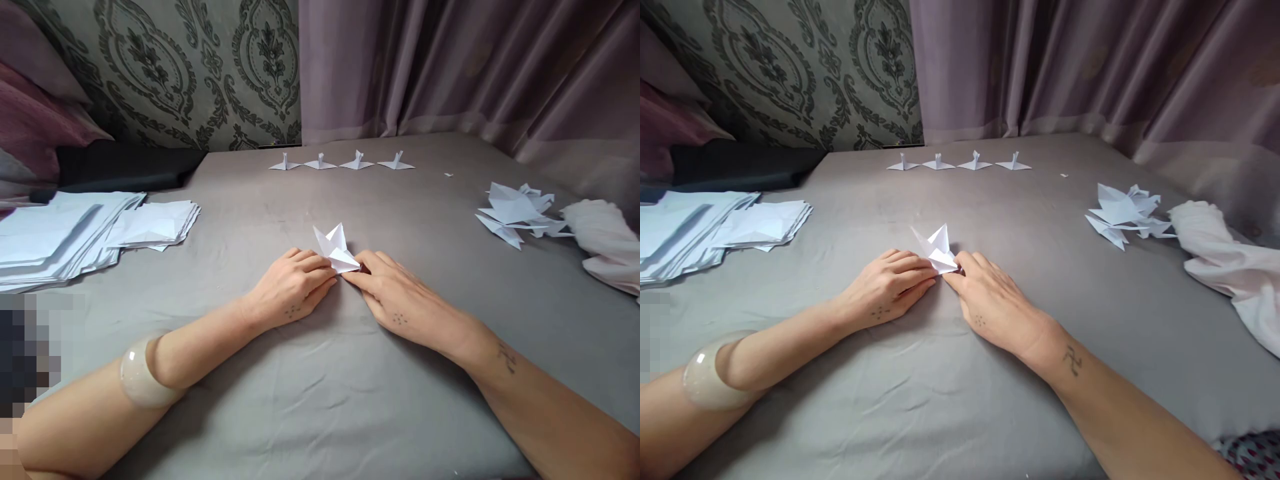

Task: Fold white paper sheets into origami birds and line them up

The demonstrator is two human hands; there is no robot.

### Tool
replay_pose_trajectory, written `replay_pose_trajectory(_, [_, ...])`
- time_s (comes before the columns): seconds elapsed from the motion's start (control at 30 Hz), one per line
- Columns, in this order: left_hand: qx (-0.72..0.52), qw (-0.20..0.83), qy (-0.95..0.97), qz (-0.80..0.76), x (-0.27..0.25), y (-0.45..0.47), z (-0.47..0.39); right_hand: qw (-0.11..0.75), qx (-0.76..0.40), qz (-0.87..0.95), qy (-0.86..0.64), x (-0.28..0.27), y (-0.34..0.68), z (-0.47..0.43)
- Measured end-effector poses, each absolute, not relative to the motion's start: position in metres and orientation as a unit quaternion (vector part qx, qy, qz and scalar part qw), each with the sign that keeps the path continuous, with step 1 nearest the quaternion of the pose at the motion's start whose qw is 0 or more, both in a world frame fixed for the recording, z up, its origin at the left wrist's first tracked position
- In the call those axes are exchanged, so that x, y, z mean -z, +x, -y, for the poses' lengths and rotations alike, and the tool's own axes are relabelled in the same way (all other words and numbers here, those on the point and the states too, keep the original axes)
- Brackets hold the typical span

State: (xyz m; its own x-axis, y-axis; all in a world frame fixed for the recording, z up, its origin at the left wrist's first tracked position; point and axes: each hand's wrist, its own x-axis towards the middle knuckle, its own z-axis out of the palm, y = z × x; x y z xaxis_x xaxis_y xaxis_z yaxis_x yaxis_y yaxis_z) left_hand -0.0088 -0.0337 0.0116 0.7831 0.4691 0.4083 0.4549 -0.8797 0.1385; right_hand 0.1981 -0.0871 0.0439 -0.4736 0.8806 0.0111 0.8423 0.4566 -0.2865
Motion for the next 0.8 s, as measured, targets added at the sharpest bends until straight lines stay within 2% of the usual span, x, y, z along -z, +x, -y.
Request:
replay_pose_trajectory(0.47, [-0.107, 0.019, 0.962, -0.25, -0.023, -0.006, 0.035, 0.063, -0.168, 0.84, -0.511, -0.056, 0.218, 0.085])
replay_pose_trajectory(0.8, [-0.11, 0.004, 0.964, -0.241, -0.021, -0.003, 0.033, 0.045, -0.197, 0.835, -0.511, -0.062, 0.223, 0.084])
